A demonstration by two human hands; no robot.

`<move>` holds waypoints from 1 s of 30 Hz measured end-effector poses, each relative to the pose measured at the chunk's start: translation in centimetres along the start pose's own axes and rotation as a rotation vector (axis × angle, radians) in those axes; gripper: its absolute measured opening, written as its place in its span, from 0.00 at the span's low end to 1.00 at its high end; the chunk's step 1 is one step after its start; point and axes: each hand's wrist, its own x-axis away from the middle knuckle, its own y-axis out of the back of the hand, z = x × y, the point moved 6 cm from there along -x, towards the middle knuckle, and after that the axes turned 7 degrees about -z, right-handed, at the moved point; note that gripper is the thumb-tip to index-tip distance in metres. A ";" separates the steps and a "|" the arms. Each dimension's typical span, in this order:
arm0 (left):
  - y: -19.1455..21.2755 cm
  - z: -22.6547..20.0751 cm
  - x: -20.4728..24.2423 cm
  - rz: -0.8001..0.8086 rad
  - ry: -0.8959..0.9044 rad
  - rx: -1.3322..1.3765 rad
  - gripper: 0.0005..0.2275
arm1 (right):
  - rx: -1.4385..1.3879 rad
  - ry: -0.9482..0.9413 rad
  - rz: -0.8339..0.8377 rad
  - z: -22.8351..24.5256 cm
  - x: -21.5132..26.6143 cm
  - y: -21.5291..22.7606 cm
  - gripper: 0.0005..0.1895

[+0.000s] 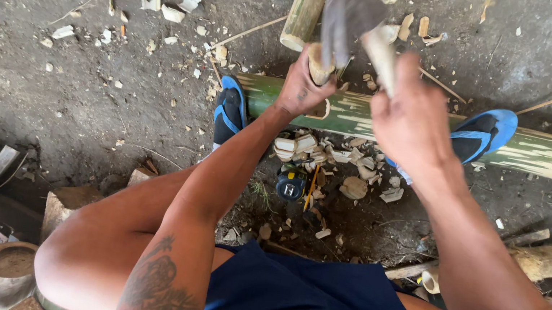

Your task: The person sits on the ground and uses a hammer and chisel to carve a hole into a bamboo pole. They repeatedly strike the chisel to remove material, occasionally repositioning the chisel and clearing debris. The person briefly uses a pencil to mark the bamboo before resuming carving.

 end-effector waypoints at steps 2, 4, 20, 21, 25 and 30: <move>0.0 0.6 -0.4 0.007 0.004 -0.023 0.24 | -0.122 0.150 -0.211 0.7 -0.2 1.1 0.11; 0.1 1.3 -0.3 0.018 0.063 -0.026 0.23 | -0.235 0.284 -0.393 1.3 0.0 0.9 0.12; 1.1 2.5 3.6 -0.002 0.143 -0.190 0.24 | 0.297 -0.016 0.197 -1.4 2.4 -8.2 0.15; 1.2 2.6 4.2 0.003 0.105 -0.200 0.23 | 0.280 -0.018 0.280 -2.2 3.1 -9.9 0.19; 0.3 5.4 3.2 -0.008 -0.056 -0.218 0.21 | 0.177 -0.038 0.293 -4.9 3.4 -12.1 0.22; -5.4 6.3 1.1 0.373 -0.372 -0.303 0.19 | 0.138 0.058 0.078 -3.8 2.8 -8.4 0.22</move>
